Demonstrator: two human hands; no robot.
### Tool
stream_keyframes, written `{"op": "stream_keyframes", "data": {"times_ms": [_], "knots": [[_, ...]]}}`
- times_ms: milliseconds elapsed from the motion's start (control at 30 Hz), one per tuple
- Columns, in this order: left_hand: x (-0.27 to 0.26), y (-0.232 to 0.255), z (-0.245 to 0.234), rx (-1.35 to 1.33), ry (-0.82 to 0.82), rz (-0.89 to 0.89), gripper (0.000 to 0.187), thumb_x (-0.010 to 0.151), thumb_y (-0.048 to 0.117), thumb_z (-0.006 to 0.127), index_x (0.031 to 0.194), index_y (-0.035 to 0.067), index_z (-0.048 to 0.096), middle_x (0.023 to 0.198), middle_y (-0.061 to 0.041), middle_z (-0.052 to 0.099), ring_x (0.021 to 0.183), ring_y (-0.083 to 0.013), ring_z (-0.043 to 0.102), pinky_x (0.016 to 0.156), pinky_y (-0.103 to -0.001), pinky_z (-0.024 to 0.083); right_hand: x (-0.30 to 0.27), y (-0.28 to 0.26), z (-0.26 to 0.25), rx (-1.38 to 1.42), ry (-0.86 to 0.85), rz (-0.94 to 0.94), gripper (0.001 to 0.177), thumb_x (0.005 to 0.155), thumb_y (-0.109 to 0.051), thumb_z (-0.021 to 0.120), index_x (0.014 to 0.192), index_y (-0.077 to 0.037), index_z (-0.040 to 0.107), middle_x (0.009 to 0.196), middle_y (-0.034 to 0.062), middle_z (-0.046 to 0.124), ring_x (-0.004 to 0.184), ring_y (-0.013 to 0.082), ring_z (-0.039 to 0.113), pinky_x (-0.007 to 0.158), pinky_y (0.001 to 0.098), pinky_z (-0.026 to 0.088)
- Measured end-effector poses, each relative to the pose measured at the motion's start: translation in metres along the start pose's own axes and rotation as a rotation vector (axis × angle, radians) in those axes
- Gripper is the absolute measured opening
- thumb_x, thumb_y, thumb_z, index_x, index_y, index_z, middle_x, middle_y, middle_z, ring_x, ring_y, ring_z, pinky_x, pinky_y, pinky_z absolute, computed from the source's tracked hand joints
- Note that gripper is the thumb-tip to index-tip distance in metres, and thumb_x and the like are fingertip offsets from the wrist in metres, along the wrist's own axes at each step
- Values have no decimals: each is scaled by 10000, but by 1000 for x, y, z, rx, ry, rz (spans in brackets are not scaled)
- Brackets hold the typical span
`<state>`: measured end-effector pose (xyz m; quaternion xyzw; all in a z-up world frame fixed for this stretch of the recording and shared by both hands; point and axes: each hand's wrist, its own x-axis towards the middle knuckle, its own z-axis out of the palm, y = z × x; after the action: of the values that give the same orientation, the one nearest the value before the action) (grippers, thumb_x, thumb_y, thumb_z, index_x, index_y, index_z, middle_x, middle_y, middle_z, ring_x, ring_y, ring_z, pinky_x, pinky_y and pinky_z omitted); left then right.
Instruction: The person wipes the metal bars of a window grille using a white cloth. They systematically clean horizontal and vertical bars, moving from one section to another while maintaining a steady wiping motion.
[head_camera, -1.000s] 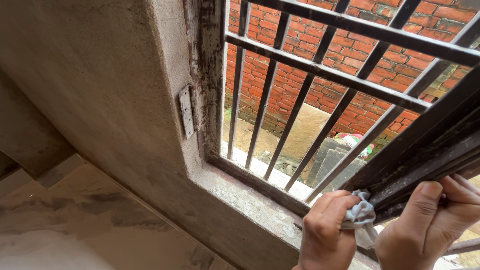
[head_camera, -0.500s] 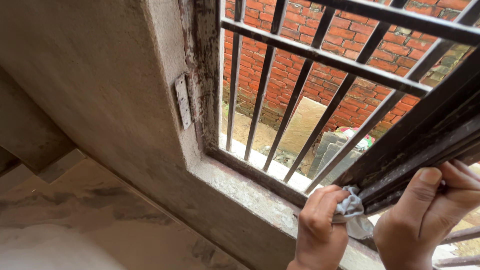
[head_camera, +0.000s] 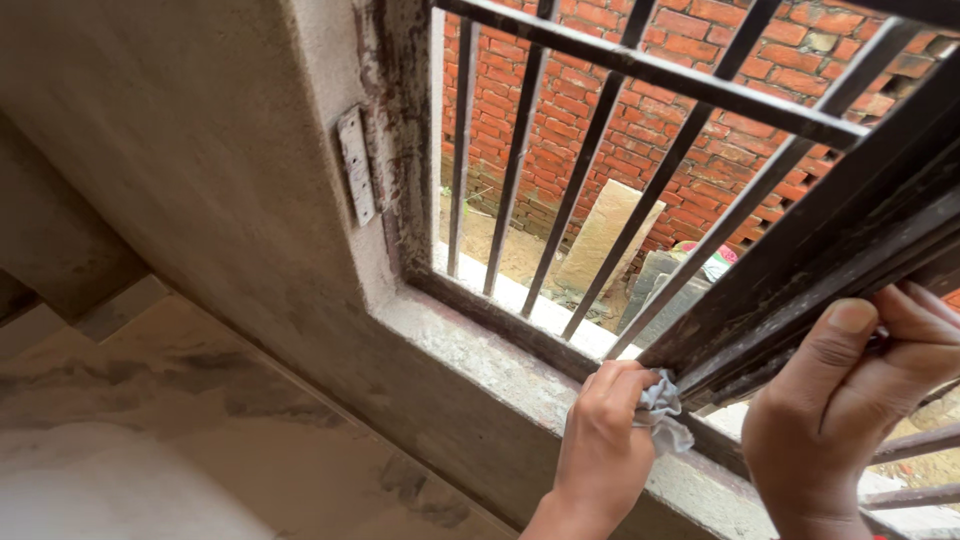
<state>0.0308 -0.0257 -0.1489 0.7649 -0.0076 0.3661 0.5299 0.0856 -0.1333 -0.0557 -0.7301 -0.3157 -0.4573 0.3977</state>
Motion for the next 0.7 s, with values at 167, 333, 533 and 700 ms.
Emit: {"op": "stream_keyframes", "data": {"times_ms": [167,333,533,700], "knots": [[-9,-4,-10,-15,34,-60,340,801,-136,579,1096,-15,695,1144,-177,713,1088,-372,669,931,-454,535,-5,-2,6,88,7,151,171,1268,-126,364,1238,39,399,1107,62,449,952,112,423,904,251,382],[-7,11,-18,-79,75,-51,324,852,-83,617,1149,23,694,1161,-154,721,1087,-330,693,943,-422,549,0,-17,4,-99,-40,237,368,1238,-111,372,911,52,408,755,64,382,639,174,351,575,296,310],[17,51,-21,-38,209,171,346,865,3,741,1200,66,685,1163,-129,740,1102,-292,693,983,-427,531,-4,-9,-1,18,-81,83,401,1318,-108,323,973,66,431,797,55,460,658,118,428,597,270,367],[24,64,-3,-145,290,165,245,945,-20,712,1175,59,675,1194,-123,717,1128,-262,675,1035,-369,574,-10,-2,1,21,-81,143,462,1312,-120,325,905,56,455,789,46,522,652,118,446,595,271,373]]}}
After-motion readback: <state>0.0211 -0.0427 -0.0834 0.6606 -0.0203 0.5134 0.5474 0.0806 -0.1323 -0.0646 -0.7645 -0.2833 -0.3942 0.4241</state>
